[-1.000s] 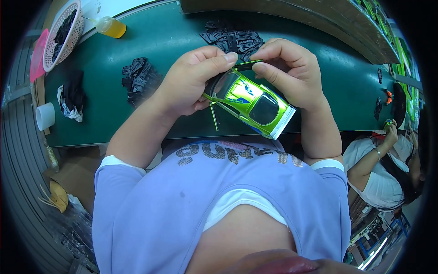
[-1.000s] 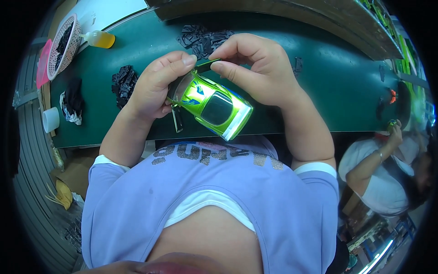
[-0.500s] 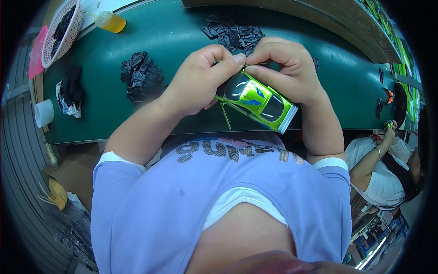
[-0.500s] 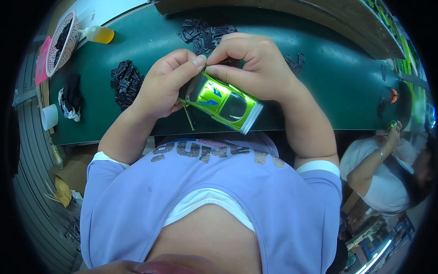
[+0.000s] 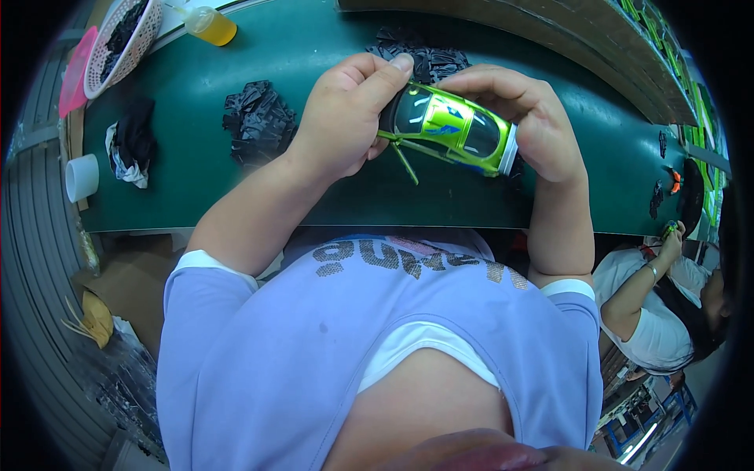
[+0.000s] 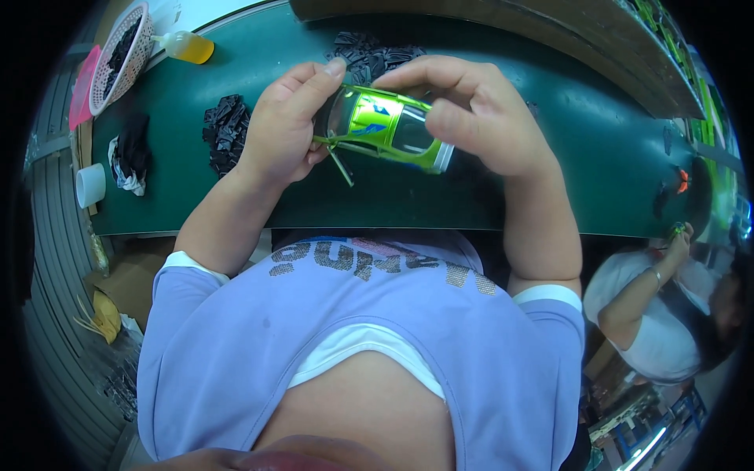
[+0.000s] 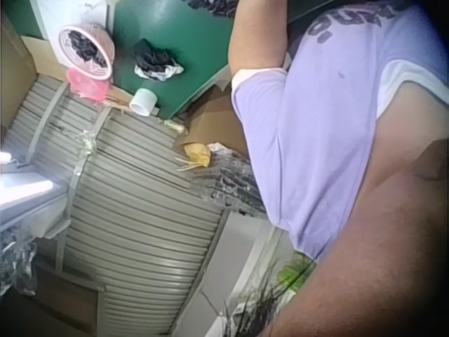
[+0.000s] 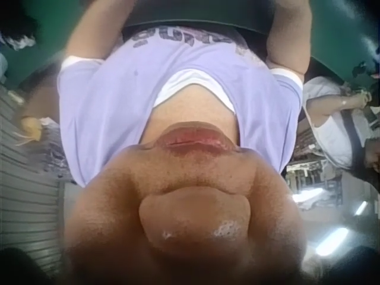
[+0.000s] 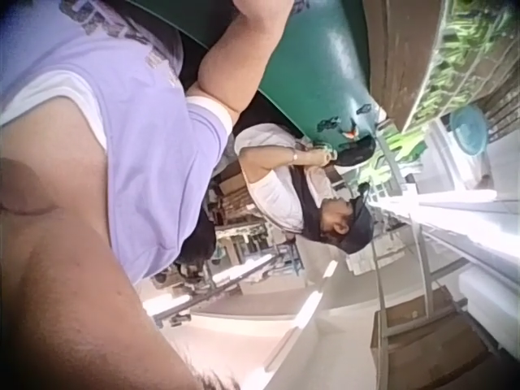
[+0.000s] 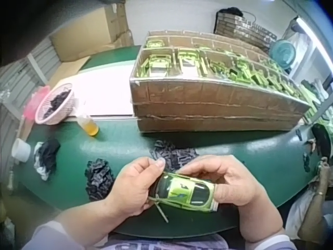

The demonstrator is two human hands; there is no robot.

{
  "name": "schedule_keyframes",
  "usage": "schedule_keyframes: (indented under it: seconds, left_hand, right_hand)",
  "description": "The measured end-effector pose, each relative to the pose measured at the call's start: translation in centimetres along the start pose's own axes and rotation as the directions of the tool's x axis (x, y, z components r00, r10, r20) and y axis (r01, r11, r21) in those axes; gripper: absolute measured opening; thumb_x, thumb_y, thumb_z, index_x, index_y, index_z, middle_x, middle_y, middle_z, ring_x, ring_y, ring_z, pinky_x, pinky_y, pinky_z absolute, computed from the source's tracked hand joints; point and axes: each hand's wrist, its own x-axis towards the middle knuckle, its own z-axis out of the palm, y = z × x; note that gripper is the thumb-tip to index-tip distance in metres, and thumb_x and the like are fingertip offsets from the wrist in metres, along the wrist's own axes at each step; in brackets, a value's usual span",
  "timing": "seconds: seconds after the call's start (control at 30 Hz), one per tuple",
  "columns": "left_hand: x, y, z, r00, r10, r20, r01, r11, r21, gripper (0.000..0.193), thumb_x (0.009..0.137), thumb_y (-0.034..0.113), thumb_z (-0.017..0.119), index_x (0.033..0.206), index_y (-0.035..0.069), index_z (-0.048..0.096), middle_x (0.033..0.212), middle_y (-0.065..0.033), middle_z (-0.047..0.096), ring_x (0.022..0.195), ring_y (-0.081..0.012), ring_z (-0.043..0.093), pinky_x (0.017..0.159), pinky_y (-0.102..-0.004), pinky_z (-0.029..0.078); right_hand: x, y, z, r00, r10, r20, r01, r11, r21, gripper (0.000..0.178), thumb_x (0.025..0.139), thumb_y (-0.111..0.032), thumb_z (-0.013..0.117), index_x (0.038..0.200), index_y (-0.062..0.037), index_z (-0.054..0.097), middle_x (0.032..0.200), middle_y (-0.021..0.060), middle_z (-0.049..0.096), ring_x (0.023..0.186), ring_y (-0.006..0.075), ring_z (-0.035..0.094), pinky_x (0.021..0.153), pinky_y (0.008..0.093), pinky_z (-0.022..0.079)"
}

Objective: The person assembles toy car bodies by fitting plastic pieces into each car body by hand and placing the assembled car bodies into a box.

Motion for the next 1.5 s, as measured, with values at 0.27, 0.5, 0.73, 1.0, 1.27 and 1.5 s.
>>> schedule_keyframes:
  seconds: [0.27,0.5,0.73,1.0,1.27,1.5]
  left_hand:
    - [0.4,-1.0,0.2,0.975,0.188,-0.12,-0.19,0.982,-0.013,0.031,0.1,0.035,0.06,0.096,0.005,0.055,0.068,-0.0044,0.061,0.043,-0.0072,0.049,0.036,-0.0214,0.037]
    - [0.7,-1.4,0.3,0.966,0.224,-0.127,-0.234,0.97,-0.066,0.028,0.101,0.035,0.058,0.096,0.008,0.055,0.069,-0.0027,0.061,0.045,-0.0068,0.051,0.035,-0.0208,0.036]
    - [0.8,-1.4,0.3,0.966,0.247,-0.078,-0.252,0.965,-0.069,0.024,0.102,0.033,0.055,0.095,0.011,0.054,0.069,-0.0007,0.062,0.044,-0.0057,0.051,0.033,-0.0195,0.034]
    - [0.9,-1.4,0.3,0.965,0.239,-0.11,-0.245,0.968,-0.049,0.023,0.102,0.032,0.056,0.096,0.01,0.054,0.068,-0.0007,0.06,0.043,-0.0058,0.05,0.034,-0.0193,0.034]
    - [0.8,-1.1,0.4,0.96,0.233,-0.156,-0.24,0.97,-0.026,0.026,0.101,0.033,0.06,0.091,0.009,0.054,0.062,-0.0013,0.054,0.039,-0.0082,0.044,0.033,-0.0232,0.033]
    - [1.0,-0.9,-0.7,0.85,0.518,-0.101,-0.524,0.851,-0.045,0.021,0.104,0.028,0.053,0.096,0.009,0.051,0.068,-0.0001,0.056,0.045,-0.0049,0.046,0.038,-0.0204,0.035]
  right_hand:
    - [0.0,-1.7,2.4,0.903,-0.43,0.013,0.227,0.449,-0.864,0.084,0.053,-0.048,0.093,0.118,-0.0035,0.064,0.11,0.013,0.065,0.094,0.0279,0.066,0.078,0.034,0.052]
    - [-0.1,-1.3,3.8,0.886,-0.455,0.093,0.175,0.143,-0.974,0.085,0.055,-0.043,0.09,0.126,-0.0064,0.061,0.113,0.0118,0.064,0.098,0.0296,0.063,0.081,0.038,0.053]
    - [-0.1,-1.1,3.7,0.846,-0.53,0.053,0.199,0.222,-0.954,0.083,0.055,-0.031,0.091,0.128,-0.0069,0.06,0.118,0.0112,0.063,0.101,0.0304,0.062,0.083,0.0381,0.052]
    - [0.2,-1.3,3.3,0.882,-0.464,0.086,0.219,0.242,-0.945,0.072,0.059,-0.023,0.088,0.125,-0.0076,0.062,0.114,0.0125,0.066,0.1,0.0317,0.063,0.083,0.0393,0.053]
    - [0.3,-1.4,2.7,0.901,-0.427,0.078,0.251,0.364,-0.897,0.057,0.069,-0.014,0.082,0.122,-0.005,0.063,0.117,0.0161,0.064,0.105,0.0351,0.062,0.086,0.0414,0.052]
    - [0.1,-1.0,1.9,0.972,-0.019,-0.235,-0.02,0.987,-0.162,0.054,0.094,-0.016,0.068,0.138,0.002,0.043,0.12,0.0094,0.059,0.105,0.0118,0.058,0.09,0.0288,0.049]
